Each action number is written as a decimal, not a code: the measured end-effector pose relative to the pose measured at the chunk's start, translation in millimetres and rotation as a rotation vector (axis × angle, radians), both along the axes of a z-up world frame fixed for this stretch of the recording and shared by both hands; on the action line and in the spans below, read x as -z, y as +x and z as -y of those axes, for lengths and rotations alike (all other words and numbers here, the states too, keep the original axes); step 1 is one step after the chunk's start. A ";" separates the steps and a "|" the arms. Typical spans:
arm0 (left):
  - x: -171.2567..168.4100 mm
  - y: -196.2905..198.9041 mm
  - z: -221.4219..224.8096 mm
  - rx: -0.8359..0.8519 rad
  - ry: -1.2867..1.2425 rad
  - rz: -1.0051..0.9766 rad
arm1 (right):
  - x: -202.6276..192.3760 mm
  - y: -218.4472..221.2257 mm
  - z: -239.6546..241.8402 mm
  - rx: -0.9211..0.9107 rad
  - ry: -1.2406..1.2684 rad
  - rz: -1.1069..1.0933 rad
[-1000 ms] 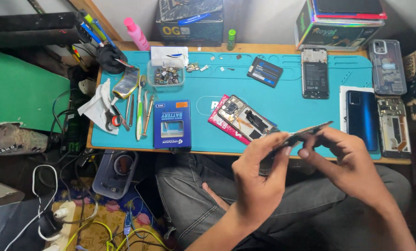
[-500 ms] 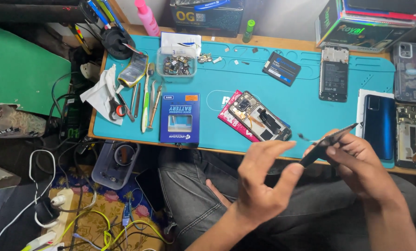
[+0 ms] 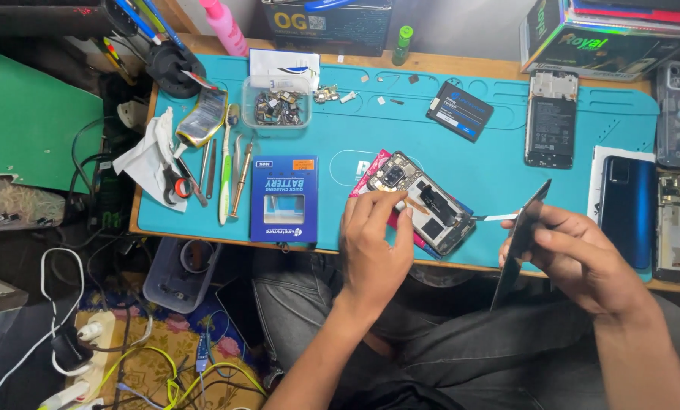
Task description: Technician unboxing a new battery and preparing a mobile phone motherboard for maintenance.
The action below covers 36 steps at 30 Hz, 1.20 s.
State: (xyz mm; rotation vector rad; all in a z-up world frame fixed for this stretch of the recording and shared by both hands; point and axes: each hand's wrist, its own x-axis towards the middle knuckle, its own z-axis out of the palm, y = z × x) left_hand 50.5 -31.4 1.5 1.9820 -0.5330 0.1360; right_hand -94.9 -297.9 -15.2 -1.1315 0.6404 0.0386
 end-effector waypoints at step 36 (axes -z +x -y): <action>0.7 35.6 8.6 -0.040 -0.062 -0.049 | -16.7 63.6 -29.9 -0.345 -0.198 -0.323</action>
